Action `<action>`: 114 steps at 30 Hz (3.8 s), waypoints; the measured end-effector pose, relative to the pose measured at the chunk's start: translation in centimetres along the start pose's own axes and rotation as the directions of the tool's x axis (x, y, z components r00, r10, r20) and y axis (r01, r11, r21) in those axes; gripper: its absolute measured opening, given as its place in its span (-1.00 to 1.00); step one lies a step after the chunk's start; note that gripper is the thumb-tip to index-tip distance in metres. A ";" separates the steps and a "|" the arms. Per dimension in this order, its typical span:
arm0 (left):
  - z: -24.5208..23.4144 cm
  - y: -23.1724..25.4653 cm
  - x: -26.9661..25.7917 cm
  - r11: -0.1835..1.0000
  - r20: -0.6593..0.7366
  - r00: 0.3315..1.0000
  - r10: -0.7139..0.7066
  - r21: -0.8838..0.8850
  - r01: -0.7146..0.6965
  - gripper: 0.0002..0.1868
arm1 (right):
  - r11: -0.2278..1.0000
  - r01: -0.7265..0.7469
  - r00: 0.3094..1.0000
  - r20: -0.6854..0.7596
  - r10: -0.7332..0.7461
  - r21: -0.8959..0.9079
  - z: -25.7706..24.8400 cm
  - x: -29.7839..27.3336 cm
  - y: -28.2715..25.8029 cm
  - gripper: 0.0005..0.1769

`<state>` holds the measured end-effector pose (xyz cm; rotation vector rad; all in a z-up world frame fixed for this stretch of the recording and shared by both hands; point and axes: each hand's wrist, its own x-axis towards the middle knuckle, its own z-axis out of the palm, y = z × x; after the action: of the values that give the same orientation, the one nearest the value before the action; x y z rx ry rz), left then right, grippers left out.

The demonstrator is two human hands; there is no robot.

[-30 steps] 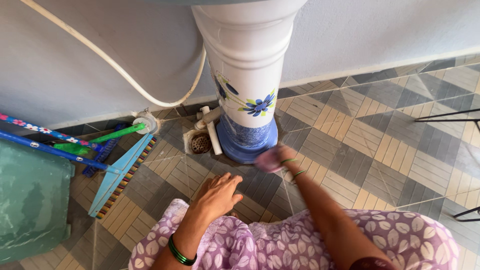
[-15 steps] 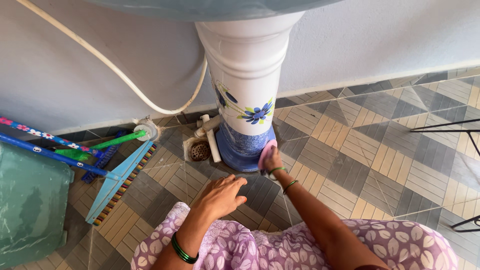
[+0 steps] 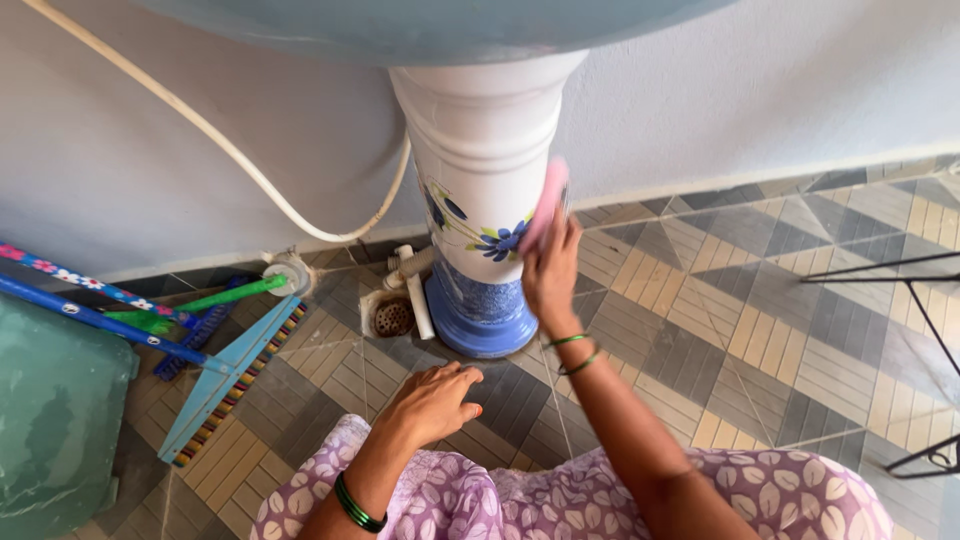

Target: The person cleans the pedestal and base of a sink using a sponge and a pink cloth.

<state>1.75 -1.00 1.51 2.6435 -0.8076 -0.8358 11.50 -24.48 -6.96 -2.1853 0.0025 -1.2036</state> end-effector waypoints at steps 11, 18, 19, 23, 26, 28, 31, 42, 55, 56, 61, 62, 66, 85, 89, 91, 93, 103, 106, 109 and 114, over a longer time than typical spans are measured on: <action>-0.4 0.8 0.2 0.999 -0.031 0.998 0.047 0.004 -0.047 -0.45 | 0.773 -0.582 0.790 0.400 0.464 0.253 2.3 -2.8 7.7 -0.23; 0.3 -0.6 -0.2 1.000 0.000 1.000 0.004 0.018 -0.004 -0.45 | 0.952 -0.150 0.978 0.180 0.104 0.268 -5.7 4.4 -5.7 -0.30; 0.5 -0.7 -0.3 1.000 0.000 1.000 -0.002 0.016 0.002 -0.45 | 0.972 -0.086 0.988 0.142 0.055 0.218 -5.8 4.3 -6.8 -0.30; 0.7 -0.1 0.2 1.000 0.000 1.000 0.003 0.028 -0.003 -0.42 | 0.992 -0.022 0.988 0.154 0.002 0.128 -6.2 3.4 -9.7 -0.29; 0.5 0.4 -0.1 0.999 0.017 1.000 0.020 0.025 -0.020 -0.42 | 0.991 0.122 0.979 0.157 -0.128 0.051 -6.3 2.5 -10.6 -0.31; 0.1 0.7 -0.1 0.999 0.018 1.000 0.021 0.038 -0.022 -0.43 | 0.980 0.190 0.965 0.195 -0.175 -0.059 -6.0 1.9 -10.4 -0.35; 0.0 0.9 -0.3 0.999 -0.023 0.999 0.026 0.029 -0.025 -0.43 | 0.981 0.118 0.989 0.104 -0.103 -0.152 -5.7 3.2 -7.6 -0.30; -0.4 -0.7 -0.4 0.999 -0.028 0.999 0.032 -0.020 -0.032 -0.43 | 0.987 0.155 0.968 0.192 -0.160 0.044 -7.2 3.4 -11.6 -0.29; -1.0 -0.5 -1.7 0.999 -0.057 0.998 0.035 -0.036 -0.037 -0.45 | 0.888 -0.214 0.961 0.250 0.117 0.408 -8.7 6.3 -7.9 -0.30; -1.0 -0.4 -1.7 0.999 -0.061 0.997 0.040 -0.032 -0.042 -0.44 | 0.917 -0.125 0.975 0.220 0.042 0.380 -9.1 6.1 -8.9 -0.26; -0.2 -0.4 -1.1 1.000 -0.013 1.000 0.013 0.005 -0.013 -0.42 | 0.978 0.106 0.973 0.183 -0.139 0.178 -7.5 3.5 -10.6 -0.19; 0.2 -0.5 -0.9 1.000 -0.026 0.999 0.019 0.000 -0.019 -0.41 | 0.987 0.135 0.978 0.149 -0.147 0.083 -6.5 3.0 -9.6 -0.20; 0.9 -0.8 -0.1 1.000 -0.001 1.000 -0.006 -0.005 0.006 -0.40 | 0.960 -0.171 0.984 0.092 0.154 0.222 -1.5 1.6 -3.8 -0.25; 0.5 0.4 -0.4 1.000 0.000 1.000 0.005 0.006 -0.005 -0.39 | 0.919 -0.180 0.983 0.023 0.183 0.351 0.4 -1.2 -4.5 -0.38; 0.9 0.1 0.0 1.000 0.005 1.000 0.009 -0.011 -0.008 -0.38 | 0.889 -0.228 0.963 -0.040 0.265 0.397 2.0 -3.2 -1.9 -0.33; 1.1 0.2 0.2 0.999 0.007 1.000 0.025 -0.030 -0.025 -0.38 | 0.852 -0.286 0.947 -0.008 0.322 0.438 1.6 -3.0 -2.1 -0.28; 1.1 0.4 0.2 0.999 0.005 1.000 0.015 -0.033 -0.014 -0.38 | 0.756 -0.438 0.889 0.115 0.442 0.487 0.2 -1.9 -3.0 -0.22; 1.0 0.4 0.0 1.000 0.016 1.000 -0.014 0.002 0.014 -0.38 | 0.942 -0.218 0.970 -0.052 0.238 0.257 1.7 -2.3 -2.5 -0.14; 0.7 0.5 -0.5 1.000 0.013 1.000 -0.008 0.020 0.008 -0.39 | 0.876 -0.365 0.927 0.042 0.372 0.314 4.8 -7.7 2.7 -0.11; 0.7 1.0 -0.4 0.999 -0.037 0.999 0.028 -0.016 -0.028 -0.37 | 0.872 -0.449 0.893 0.132 0.430 0.194 6.5 -11.5 7.1 -0.02; 0.6 2.1 0.1 0.999 -0.039 0.998 0.050 -0.006 -0.050 -0.36 | 0.850 -0.501 0.865 0.134 0.484 0.161 5.7 -9.0 5.7 -0.02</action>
<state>0.57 -2.81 1.85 2.6140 -0.8556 -0.7706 12.24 -23.43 -18.93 -1.9035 0.3769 -0.7761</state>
